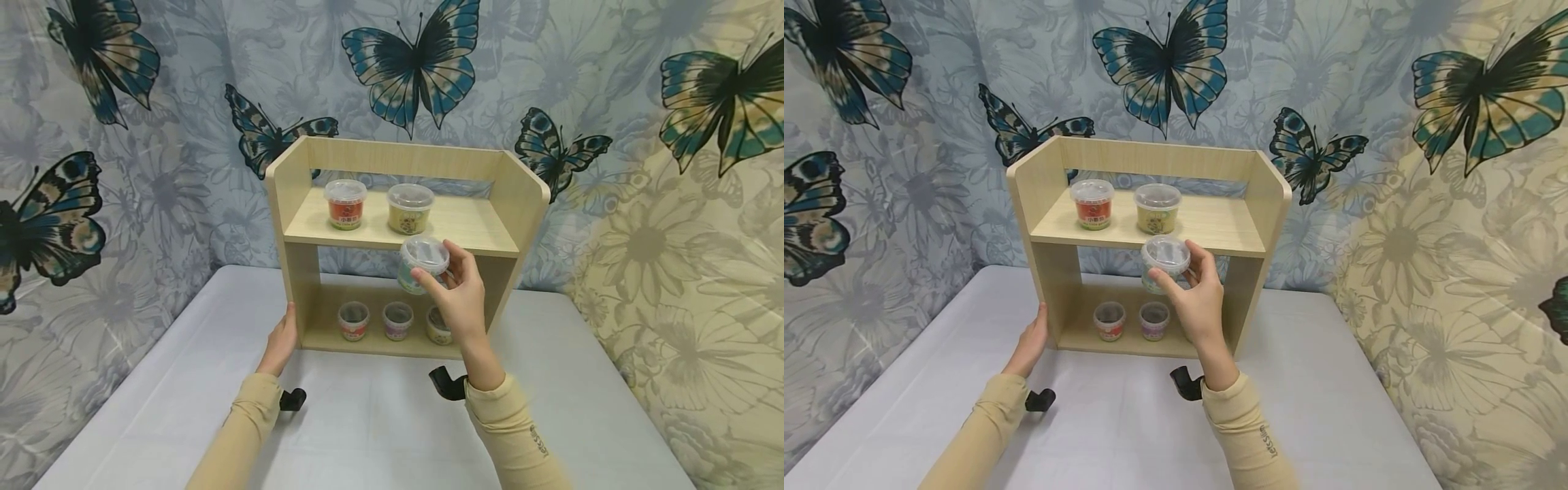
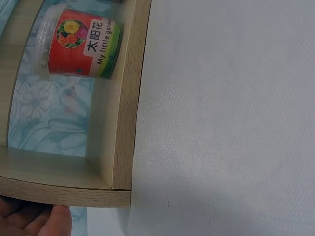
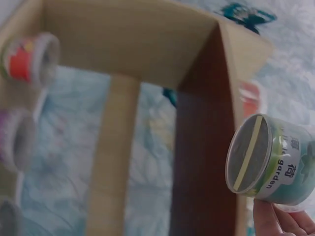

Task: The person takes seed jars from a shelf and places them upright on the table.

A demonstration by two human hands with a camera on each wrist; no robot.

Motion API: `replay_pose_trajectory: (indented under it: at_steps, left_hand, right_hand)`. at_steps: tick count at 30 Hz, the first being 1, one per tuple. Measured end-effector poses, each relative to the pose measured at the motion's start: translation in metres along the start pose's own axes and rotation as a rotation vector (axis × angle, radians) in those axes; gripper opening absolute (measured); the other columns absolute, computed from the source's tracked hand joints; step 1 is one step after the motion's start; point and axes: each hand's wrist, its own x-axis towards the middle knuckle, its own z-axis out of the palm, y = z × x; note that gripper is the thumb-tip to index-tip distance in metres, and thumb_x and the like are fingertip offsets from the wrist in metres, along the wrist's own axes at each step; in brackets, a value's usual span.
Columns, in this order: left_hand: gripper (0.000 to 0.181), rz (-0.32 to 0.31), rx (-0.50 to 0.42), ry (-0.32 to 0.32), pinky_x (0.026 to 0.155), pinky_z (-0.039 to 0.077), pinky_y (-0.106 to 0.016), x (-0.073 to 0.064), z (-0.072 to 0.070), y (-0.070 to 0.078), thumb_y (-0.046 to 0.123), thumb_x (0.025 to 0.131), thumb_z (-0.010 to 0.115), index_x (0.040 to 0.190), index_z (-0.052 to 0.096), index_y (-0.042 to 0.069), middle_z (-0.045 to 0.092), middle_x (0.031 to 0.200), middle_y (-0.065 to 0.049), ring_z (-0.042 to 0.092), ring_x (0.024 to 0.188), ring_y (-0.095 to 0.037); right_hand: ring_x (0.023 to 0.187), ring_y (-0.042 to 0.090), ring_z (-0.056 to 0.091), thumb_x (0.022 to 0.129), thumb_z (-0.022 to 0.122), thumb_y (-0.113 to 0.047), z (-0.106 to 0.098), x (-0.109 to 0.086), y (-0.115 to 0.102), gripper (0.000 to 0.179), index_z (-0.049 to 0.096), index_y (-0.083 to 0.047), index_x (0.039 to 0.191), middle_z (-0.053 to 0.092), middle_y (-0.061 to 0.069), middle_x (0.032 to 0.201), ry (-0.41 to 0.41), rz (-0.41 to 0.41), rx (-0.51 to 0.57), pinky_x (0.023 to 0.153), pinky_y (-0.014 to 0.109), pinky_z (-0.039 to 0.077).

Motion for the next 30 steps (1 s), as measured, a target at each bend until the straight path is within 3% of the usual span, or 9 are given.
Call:
replay_pose_trajectory:
  at_steps: [8,16,23,30]
  left_hand:
    - [0.09,0.001,0.006,-0.004,0.108,0.014,-0.051,0.002,0.0,0.002,0.066,0.091,0.004,0.145,0.018,-0.004,0.02,0.147,-0.026,0.017,0.133,-0.044]
    - [0.09,-0.011,0.001,-0.001,0.108,0.014,-0.052,0.003,-0.001,0.002,0.067,0.09,0.005,0.146,0.018,-0.003,0.019,0.147,-0.026,0.016,0.132,-0.044]
    - [0.09,-0.015,-0.016,-0.007,0.108,0.015,-0.052,0.002,-0.001,0.001,0.068,0.09,0.006,0.146,0.016,-0.002,0.018,0.148,-0.025,0.015,0.133,-0.043]
    - [0.09,-0.014,-0.011,-0.01,0.108,0.014,-0.052,0.0,-0.002,0.001,0.068,0.09,0.006,0.146,0.017,-0.001,0.018,0.148,-0.025,0.015,0.133,-0.043]
  right_hand:
    - [0.114,0.028,0.049,0.079,0.075,-0.006,0.023,-0.023,0.0,0.066,0.037,0.01,0.131,0.047,0.022,0.125,-0.092,0.106,-0.049,0.096,0.033,0.042]
    - [0.112,0.024,0.051,0.073,0.081,-0.025,0.048,-0.042,0.072,0.071,0.044,0.0,0.129,0.051,0.014,0.122,-0.14,0.212,-0.085,0.095,0.035,0.043]
    - [0.111,0.026,0.052,0.073,0.082,-0.023,0.07,-0.061,0.097,0.07,0.044,0.0,0.127,0.053,0.014,0.118,-0.226,0.314,-0.174,0.095,0.036,0.043]
    - [0.11,0.028,0.052,0.073,0.082,-0.02,0.09,-0.076,0.108,0.067,0.044,0.002,0.123,0.053,0.015,0.117,-0.281,0.334,-0.218,0.093,0.038,0.044]
